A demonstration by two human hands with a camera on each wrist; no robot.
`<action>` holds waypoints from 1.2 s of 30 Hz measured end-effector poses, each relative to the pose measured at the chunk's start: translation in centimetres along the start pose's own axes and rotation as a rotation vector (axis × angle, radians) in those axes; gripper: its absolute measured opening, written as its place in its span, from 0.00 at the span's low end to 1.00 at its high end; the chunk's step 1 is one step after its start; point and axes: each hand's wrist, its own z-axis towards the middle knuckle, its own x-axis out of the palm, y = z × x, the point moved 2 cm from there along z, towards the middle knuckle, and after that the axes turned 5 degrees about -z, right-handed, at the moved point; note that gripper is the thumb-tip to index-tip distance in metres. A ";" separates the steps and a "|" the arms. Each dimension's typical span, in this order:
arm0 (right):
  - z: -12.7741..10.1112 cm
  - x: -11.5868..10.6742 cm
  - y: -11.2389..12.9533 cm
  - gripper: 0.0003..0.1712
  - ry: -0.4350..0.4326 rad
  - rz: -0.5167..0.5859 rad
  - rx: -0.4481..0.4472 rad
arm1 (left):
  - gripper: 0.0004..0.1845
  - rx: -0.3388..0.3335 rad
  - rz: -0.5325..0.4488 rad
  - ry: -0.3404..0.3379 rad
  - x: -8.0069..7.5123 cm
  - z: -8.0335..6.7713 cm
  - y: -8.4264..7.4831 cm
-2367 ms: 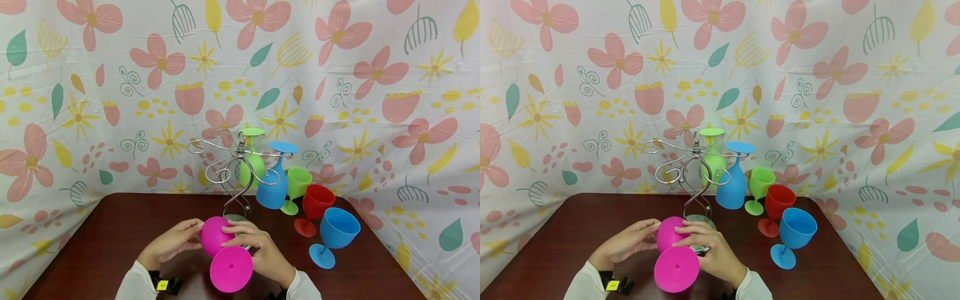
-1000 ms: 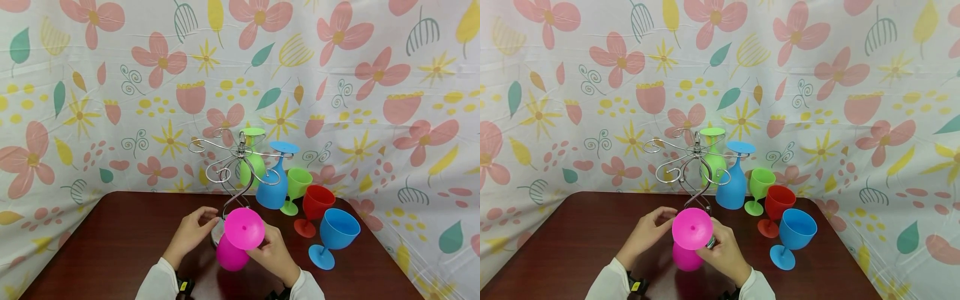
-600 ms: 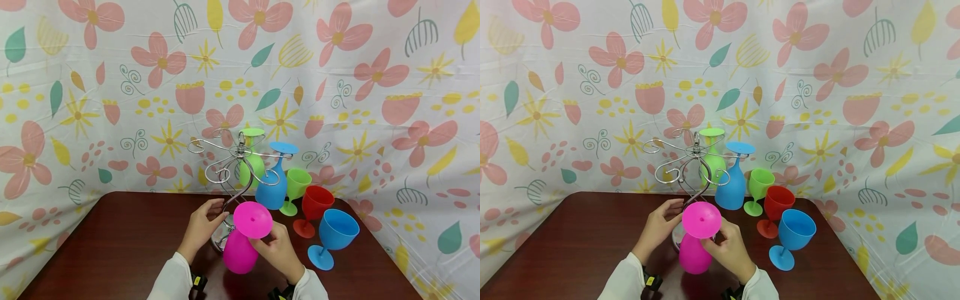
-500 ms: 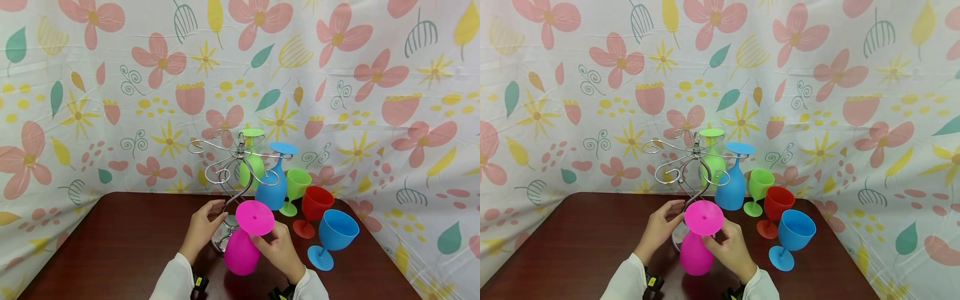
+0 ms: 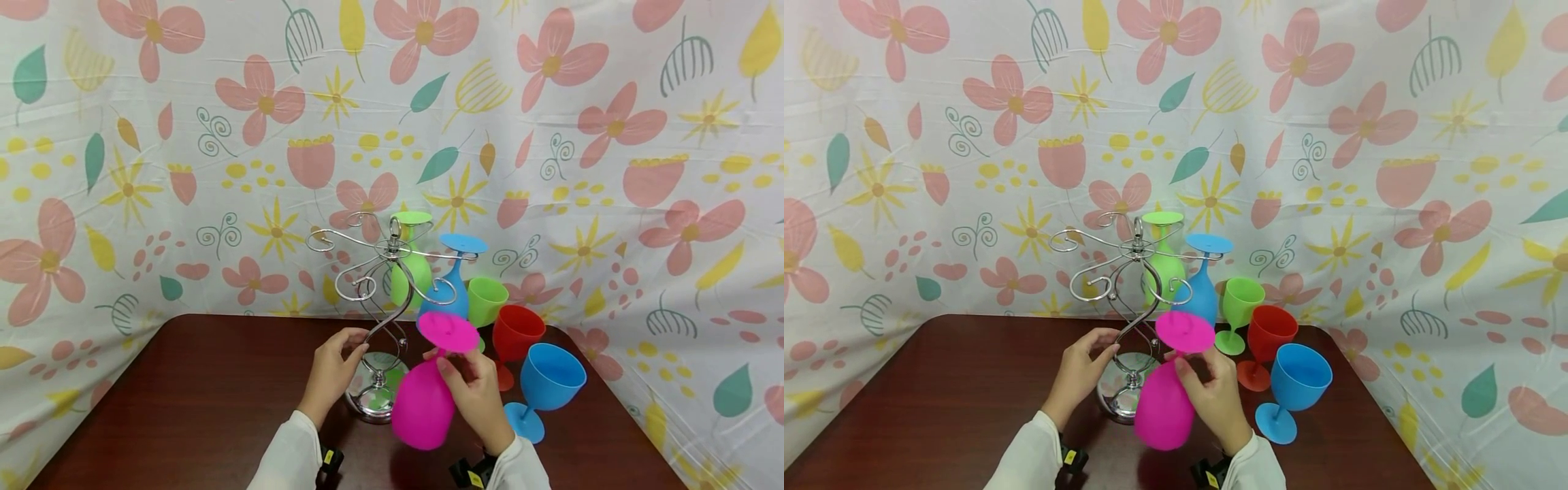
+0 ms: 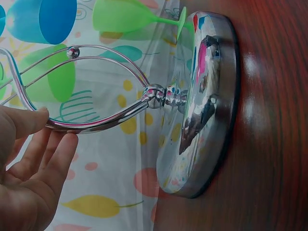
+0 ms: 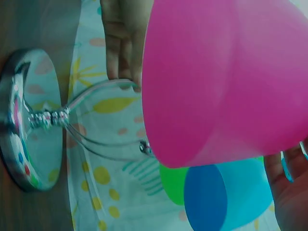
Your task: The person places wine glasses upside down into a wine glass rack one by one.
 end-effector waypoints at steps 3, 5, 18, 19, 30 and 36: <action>0.1 -0.5 -0.1 0.10 -0.086 0.014 0.009 | 0.11 0.008 0.012 -0.002 -0.1 0.0 0.1; 0.2 -0.7 -0.2 0.08 -0.154 0.013 0.004 | 0.11 0.008 0.021 -0.002 -0.1 0.0 0.3; 2.1 -1.4 0.9 0.13 -0.373 -0.012 0.192 | 0.10 -0.024 -0.001 0.021 0.1 -0.2 0.4; 2.4 -1.4 1.0 0.13 -0.371 -0.026 0.215 | 0.10 -0.024 0.001 0.021 0.1 -0.2 0.4; 5.6 0.2 1.5 0.15 -0.211 -0.157 0.318 | 0.10 -0.033 0.002 0.028 0.0 0.1 0.6; 5.8 1.2 2.1 0.15 -0.131 -0.108 0.325 | 0.10 -0.027 0.007 0.025 0.0 0.0 0.6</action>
